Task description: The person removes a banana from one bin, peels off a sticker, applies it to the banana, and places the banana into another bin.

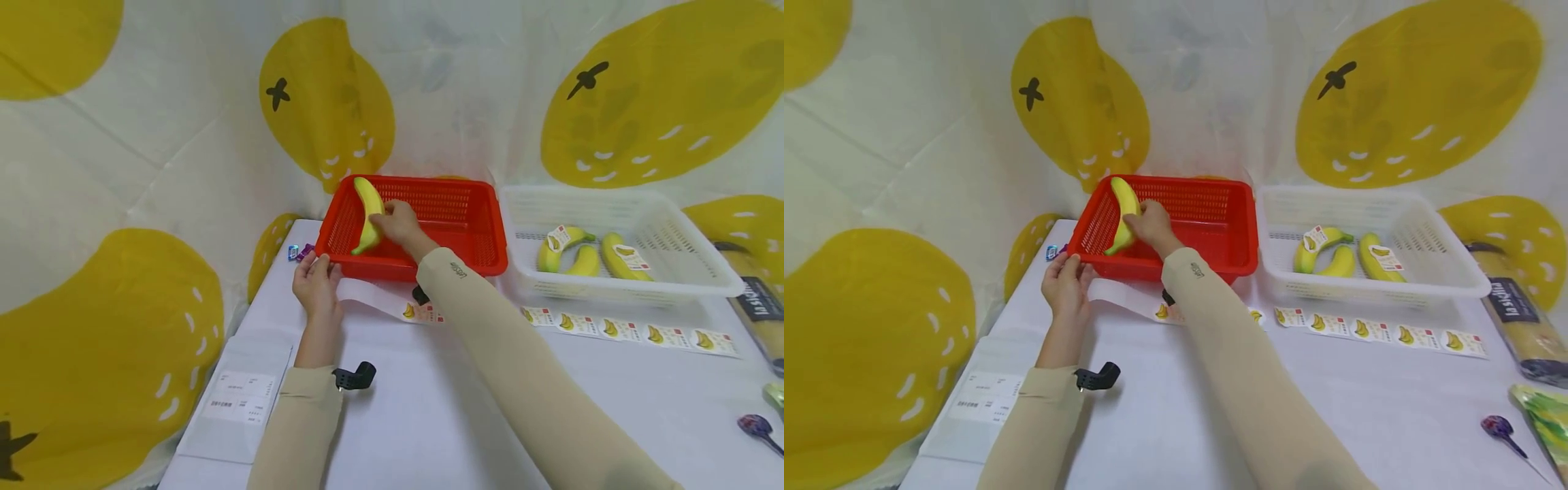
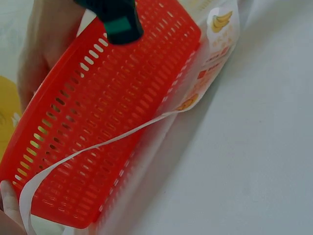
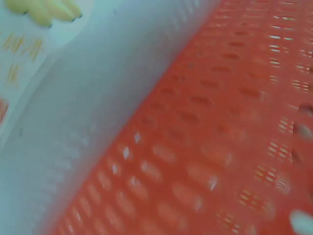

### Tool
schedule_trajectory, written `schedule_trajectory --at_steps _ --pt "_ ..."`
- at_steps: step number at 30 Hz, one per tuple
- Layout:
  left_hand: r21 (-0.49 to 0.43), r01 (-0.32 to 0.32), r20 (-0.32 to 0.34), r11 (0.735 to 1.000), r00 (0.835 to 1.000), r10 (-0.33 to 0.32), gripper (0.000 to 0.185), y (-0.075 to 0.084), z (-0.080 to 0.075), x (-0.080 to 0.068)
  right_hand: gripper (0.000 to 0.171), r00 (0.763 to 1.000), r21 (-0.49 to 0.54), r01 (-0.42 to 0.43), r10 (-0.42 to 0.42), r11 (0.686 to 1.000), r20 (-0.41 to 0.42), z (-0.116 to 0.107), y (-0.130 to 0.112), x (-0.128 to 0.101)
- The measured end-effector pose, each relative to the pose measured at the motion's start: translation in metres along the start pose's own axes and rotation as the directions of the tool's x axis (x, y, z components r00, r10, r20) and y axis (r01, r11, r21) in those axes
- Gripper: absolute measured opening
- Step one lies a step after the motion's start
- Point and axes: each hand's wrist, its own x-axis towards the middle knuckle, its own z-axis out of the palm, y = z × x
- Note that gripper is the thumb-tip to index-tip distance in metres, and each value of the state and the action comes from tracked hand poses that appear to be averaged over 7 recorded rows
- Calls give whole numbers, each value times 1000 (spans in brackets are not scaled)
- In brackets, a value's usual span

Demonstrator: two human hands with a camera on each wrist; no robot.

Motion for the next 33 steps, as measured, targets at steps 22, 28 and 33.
schedule_trajectory --at_steps 22,28,33 --pt "74 4 22 997 1000 -6 29 11 -1 31 54 873 -81 377 -325 923 363 -79 82 -212" --pt "74 5 24 997 1000 -7 29 23 -4 42 50 871 -106 278 -204 955 447 -92 120 -255" --pt "56 10 19 998 1000 -11 27 31 -6 50 46 859 -118 247 -161 962 486 -99 141 -262"
